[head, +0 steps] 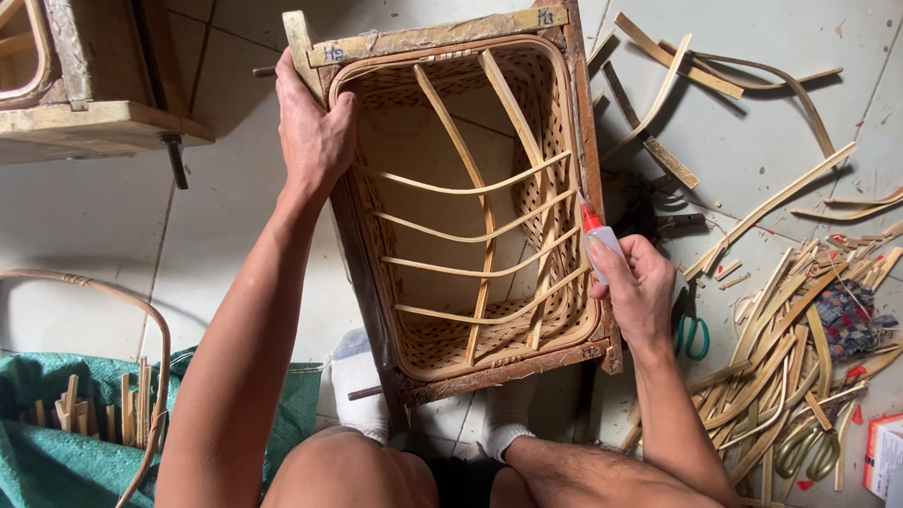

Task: The person assembles a rectangular bamboo basket using a wooden mold. They bend and insert bamboo strips into the frame, apply glue to joints, and use a hammer and pliers to secure the structure.

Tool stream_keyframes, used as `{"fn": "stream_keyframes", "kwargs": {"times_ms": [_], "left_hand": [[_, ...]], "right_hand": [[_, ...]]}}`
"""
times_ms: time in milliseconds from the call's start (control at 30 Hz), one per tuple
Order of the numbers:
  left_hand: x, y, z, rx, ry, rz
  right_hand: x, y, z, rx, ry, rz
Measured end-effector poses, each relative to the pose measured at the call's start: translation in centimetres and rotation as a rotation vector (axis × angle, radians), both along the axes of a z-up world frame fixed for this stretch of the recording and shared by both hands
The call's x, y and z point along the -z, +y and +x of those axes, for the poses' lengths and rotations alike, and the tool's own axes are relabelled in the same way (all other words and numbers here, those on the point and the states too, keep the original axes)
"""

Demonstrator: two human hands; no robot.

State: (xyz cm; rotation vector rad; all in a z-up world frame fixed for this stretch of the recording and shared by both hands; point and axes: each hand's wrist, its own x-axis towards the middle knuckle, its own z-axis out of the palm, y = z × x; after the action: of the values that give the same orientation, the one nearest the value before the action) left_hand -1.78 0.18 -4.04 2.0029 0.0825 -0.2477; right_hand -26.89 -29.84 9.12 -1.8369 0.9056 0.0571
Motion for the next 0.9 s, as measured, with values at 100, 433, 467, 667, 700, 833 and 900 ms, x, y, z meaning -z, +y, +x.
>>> {"fn": "stream_keyframes", "kwargs": {"times_ms": [100, 433, 467, 667, 700, 833, 900], "left_hand": [[0.3, 0.1, 0.1, 0.001, 0.006, 0.010], [2.7, 0.9, 0.2, 0.050, -0.099, -0.006], [2.7, 0.9, 0.1, 0.051, -0.095, -0.010], [2.8, 0.9, 0.1, 0.049, -0.078, -0.016], [2.9, 0.9, 0.2, 0.052, -0.067, -0.010], [3.3, 1.0, 0.3, 0.069, -0.080, -0.011], [3.4, 1.1, 0.4, 0.073, -0.083, -0.019]], "right_hand": [[-0.1, 0.2, -0.5, 0.007, -0.006, 0.000], [-1.5, 0.9, -5.6, 0.013, -0.012, 0.026], [-1.5, 0.9, -5.8, 0.011, -0.002, 0.019], [-1.4, 0.9, -5.7, -0.001, 0.033, -0.025], [-1.4, 1.0, -5.8, -0.010, 0.028, -0.040], [-1.6, 1.2, -7.3, -0.006, 0.026, -0.055], [-1.7, 1.2, -8.3, 0.007, 0.051, -0.050]]}}
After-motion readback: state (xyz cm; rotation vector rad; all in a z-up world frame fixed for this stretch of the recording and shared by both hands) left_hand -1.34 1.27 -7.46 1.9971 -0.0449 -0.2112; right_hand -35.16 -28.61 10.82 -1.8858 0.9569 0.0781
